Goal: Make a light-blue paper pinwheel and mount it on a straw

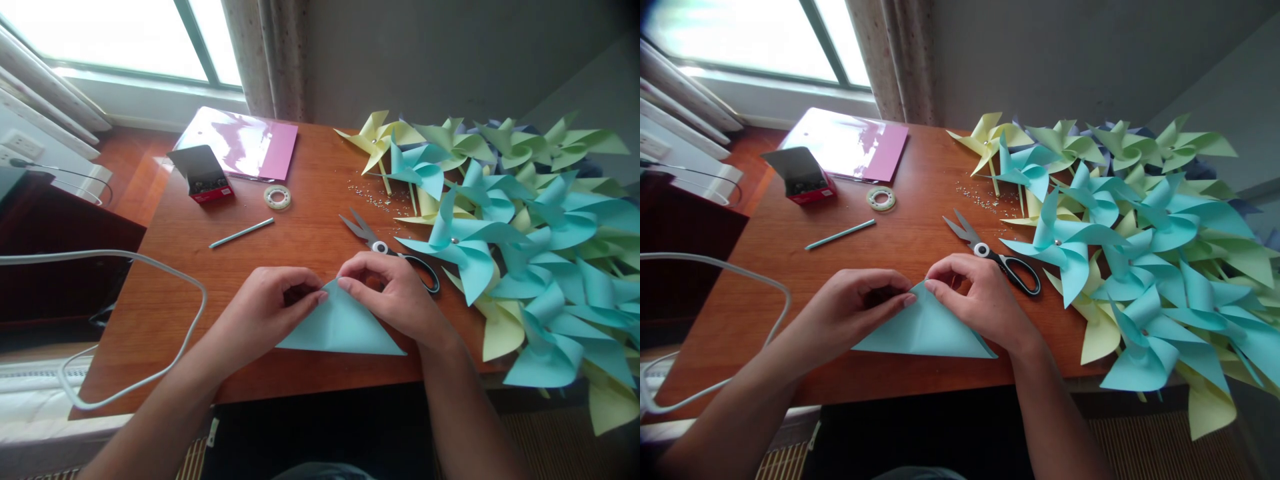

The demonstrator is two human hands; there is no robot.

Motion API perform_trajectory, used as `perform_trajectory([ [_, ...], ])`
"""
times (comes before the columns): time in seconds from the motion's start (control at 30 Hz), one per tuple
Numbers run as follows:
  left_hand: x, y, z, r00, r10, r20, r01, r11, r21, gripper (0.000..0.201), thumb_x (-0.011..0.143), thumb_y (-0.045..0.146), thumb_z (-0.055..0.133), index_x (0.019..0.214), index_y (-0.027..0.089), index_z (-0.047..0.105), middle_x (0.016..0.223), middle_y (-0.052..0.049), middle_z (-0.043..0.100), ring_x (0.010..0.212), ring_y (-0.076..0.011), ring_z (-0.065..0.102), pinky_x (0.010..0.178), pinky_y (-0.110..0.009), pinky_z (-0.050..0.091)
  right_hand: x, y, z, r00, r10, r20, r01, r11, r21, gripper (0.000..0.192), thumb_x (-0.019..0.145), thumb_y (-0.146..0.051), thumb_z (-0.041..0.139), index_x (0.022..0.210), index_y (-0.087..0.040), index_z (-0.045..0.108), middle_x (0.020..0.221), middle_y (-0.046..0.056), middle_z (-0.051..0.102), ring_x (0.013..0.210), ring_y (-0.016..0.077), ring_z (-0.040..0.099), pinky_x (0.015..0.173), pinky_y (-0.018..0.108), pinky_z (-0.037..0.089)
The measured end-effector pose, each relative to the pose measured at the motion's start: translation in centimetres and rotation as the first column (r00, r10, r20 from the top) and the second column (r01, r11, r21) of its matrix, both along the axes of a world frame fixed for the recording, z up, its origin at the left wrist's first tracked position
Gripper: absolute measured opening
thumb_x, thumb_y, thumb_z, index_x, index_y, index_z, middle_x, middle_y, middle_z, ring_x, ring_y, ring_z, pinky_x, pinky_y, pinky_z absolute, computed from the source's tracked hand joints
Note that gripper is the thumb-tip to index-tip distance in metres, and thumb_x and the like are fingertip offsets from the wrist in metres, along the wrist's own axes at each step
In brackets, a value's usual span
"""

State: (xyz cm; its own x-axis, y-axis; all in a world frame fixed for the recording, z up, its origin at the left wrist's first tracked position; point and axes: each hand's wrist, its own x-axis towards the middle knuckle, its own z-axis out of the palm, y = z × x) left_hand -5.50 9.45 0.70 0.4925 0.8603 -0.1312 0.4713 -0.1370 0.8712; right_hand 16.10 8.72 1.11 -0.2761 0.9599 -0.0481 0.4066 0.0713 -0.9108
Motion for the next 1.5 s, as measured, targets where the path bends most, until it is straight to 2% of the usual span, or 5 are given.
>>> perform_trajectory([
  [0.23,0.0,0.2,0.0,0.999,-0.039,-0.027,0.039,0.999,0.023,0.019,0.096,0.033,0.061,0.092,0.018,0.072,0.075,0.001,0.069,0.064,-0.0115,0.059,0.060,-0.022,0.044,-0.1,0.1,-0.1,0.999,-0.012,0.052,0.007,0.996,0.089,0.009,0.090,-0.018,0.067,0.084,-0.021,0.072,0.083,0.000,0.074,0.075,0.0150,0.064,0.062,0.025,0.048],
  [0.33,0.1,-0.3,0.7,0.991,0.015,-0.130,0.008,0.985,0.171,0.022,0.097,0.034,0.059,0.106,0.018,0.070,0.097,-0.005,0.074,0.082,-0.0179,0.068,0.073,-0.027,0.051,-0.5,0.3,-0.4,0.997,-0.032,0.072,0.024,0.994,0.108,0.009,0.091,-0.016,0.067,0.085,-0.021,0.073,0.085,0.000,0.075,0.079,0.0151,0.066,0.065,0.024,0.049],
  [0.5,1.1,-4.4,2.5,0.917,0.178,-0.358,0.103,0.760,0.642,0.029,0.100,0.027,0.051,0.117,0.013,0.068,0.115,-0.013,0.074,0.101,-0.0277,0.068,0.088,-0.041,0.052,-1.3,0.8,-1.0,0.992,-0.044,0.117,0.023,0.984,0.175,0.009,0.088,-0.013,0.068,0.084,-0.019,0.073,0.083,0.000,0.074,0.075,0.0137,0.067,0.064,0.023,0.050],
  [0.67,2.1,-8.7,1.6,0.832,0.127,-0.540,0.347,0.641,0.685,0.039,0.101,0.021,0.044,0.129,0.004,0.065,0.135,-0.019,0.068,0.123,-0.0312,0.064,0.106,-0.045,0.045,-2.0,1.4,-1.8,0.977,-0.061,0.206,0.005,0.965,0.261,0.010,0.088,-0.011,0.068,0.082,-0.018,0.072,0.082,0.001,0.075,0.071,0.0147,0.066,0.067,0.026,0.049],
  [1.5,2.1,-9.3,-1.5,0.772,0.120,-0.625,0.407,0.662,0.630,0.045,0.101,0.022,0.040,0.133,-0.001,0.062,0.145,-0.022,0.058,0.132,-0.0340,0.059,0.110,-0.045,0.046,-2.7,1.5,-2.7,0.941,-0.062,0.334,-0.053,0.945,0.324,0.013,0.090,-0.010,0.065,0.081,-0.019,0.069,0.082,0.002,0.073,0.077,0.0177,0.065,0.072,0.029,0.047],
])
